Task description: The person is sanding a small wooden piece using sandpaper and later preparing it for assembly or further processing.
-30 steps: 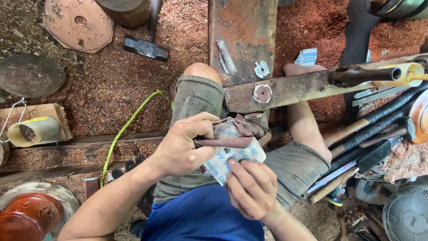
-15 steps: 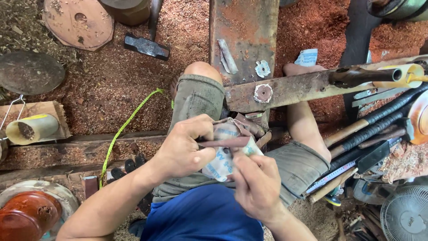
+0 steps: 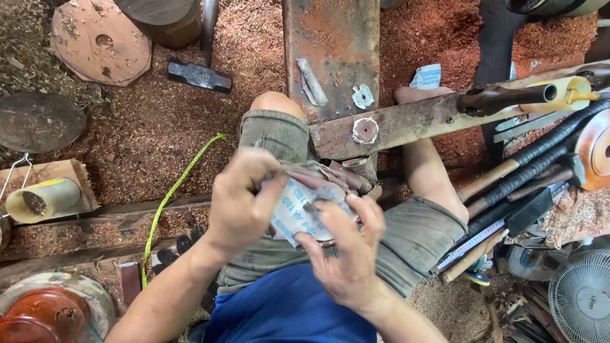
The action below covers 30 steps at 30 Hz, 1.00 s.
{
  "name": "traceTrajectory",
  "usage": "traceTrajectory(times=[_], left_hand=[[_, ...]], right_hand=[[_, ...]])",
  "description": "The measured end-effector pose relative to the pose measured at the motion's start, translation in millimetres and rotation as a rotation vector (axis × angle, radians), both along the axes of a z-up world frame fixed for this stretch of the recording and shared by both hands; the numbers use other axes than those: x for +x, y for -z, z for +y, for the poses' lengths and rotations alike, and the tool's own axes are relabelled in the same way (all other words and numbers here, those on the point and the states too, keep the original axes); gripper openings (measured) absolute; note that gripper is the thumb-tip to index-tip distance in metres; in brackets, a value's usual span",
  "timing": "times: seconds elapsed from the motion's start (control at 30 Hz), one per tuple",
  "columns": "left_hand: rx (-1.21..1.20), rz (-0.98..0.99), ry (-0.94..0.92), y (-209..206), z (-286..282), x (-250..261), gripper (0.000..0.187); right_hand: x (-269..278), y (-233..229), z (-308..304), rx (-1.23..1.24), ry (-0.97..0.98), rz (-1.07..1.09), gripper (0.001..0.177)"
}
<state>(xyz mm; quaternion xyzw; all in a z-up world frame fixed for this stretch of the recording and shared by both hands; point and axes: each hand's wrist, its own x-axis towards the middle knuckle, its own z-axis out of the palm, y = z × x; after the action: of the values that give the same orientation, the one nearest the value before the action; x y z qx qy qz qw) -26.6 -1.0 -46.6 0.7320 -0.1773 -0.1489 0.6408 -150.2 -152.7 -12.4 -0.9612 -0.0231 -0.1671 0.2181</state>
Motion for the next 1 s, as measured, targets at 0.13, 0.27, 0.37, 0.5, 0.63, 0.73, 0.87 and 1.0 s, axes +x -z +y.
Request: traceTrajectory(times=[0.13,0.27,0.37,0.5,0.63,0.73,0.87,1.0], left_hand=[[0.049,-0.013,0.016,6,3,-3,0.012],[0.047,-0.472,0.161,-8,1,13,0.01],[0.104,-0.734,0.265,-3,5,18,0.017],[0.15,-0.775,0.347,-4,0,21,0.031],[0.141,-0.521,0.314,-9,-8,12,0.042],[0.166,-0.381,0.265,-21,-17,7,0.042],[0.225,-0.412,0.273,-20,-18,8,0.059],[0.243,-0.464,0.338,-15,-13,12,0.076]], right_hand=[[-6,14,-6,0.4,0.133,0.006,0.088],[0,6,-14,0.316,0.122,0.067,0.093],[0,7,-14,0.34,0.123,0.065,0.092],[-11,26,-16,0.451,0.14,-0.031,0.084],[-6,17,-17,0.336,0.051,-0.005,0.069],[-9,10,-20,0.344,0.022,0.066,0.06],[-18,24,-29,0.584,0.11,0.077,0.061],[-8,7,-41,0.471,0.016,0.167,0.059]])
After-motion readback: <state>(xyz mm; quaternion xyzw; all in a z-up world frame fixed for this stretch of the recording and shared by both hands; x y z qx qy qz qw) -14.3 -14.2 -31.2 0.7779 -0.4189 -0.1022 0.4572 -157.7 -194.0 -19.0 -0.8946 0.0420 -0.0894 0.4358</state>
